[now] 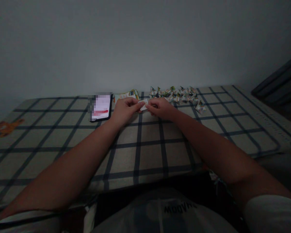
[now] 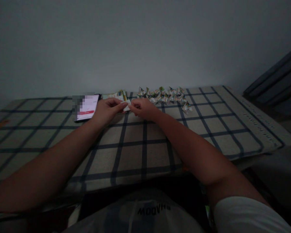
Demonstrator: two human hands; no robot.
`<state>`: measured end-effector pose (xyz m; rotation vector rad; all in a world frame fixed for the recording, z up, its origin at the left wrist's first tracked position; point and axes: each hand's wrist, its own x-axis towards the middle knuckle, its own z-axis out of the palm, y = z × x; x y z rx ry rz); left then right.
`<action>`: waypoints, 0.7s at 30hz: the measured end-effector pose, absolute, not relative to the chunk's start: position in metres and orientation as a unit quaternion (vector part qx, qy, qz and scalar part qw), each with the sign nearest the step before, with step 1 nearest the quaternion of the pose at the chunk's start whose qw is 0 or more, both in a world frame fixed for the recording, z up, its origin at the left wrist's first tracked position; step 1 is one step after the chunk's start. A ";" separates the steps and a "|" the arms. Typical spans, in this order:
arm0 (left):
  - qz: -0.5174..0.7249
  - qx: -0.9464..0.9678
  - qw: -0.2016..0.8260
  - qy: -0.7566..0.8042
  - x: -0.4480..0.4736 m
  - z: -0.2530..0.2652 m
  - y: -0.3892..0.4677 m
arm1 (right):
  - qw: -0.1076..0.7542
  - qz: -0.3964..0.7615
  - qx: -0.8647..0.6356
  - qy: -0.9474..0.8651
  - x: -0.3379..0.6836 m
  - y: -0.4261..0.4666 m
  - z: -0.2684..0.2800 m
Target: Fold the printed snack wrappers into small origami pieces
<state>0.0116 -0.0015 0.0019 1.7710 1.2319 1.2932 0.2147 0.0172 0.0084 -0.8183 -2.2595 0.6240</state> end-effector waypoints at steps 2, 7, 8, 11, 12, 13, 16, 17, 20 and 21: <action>0.480 0.699 0.255 0.466 0.012 0.004 -0.005 | 0.320 0.212 -0.314 -0.868 0.214 0.019 0.007; 0.473 0.738 0.130 0.463 0.015 0.009 -0.015 | 0.325 0.191 -0.322 -0.868 0.211 0.022 0.005; 0.475 0.737 0.124 0.464 0.016 0.009 -0.015 | 0.329 0.192 -0.322 -0.867 0.211 0.022 0.005; 0.492 0.716 0.164 0.467 0.016 0.009 -0.013 | 0.343 0.198 -0.309 -0.865 0.212 0.023 0.006; 0.499 0.705 0.193 0.465 0.016 0.009 -0.012 | 0.347 0.203 -0.302 -0.864 0.212 0.023 0.006; 0.507 0.693 0.225 0.461 0.016 0.009 -0.011 | 0.353 0.209 -0.295 -0.863 0.213 0.023 0.006; 0.534 0.645 0.334 0.433 0.015 0.009 -0.007 | 0.367 0.235 -0.277 -0.856 0.213 0.022 0.006; 0.543 0.625 0.375 0.417 0.015 0.009 -0.005 | 0.371 0.245 -0.274 -0.853 0.213 0.021 0.006; 0.548 0.564 0.493 0.373 0.013 0.010 -0.001 | 0.374 0.285 -0.261 -0.843 0.211 0.018 0.007; 0.540 0.548 0.524 0.364 0.012 0.010 0.000 | 0.372 0.302 -0.254 -0.840 0.211 0.017 0.008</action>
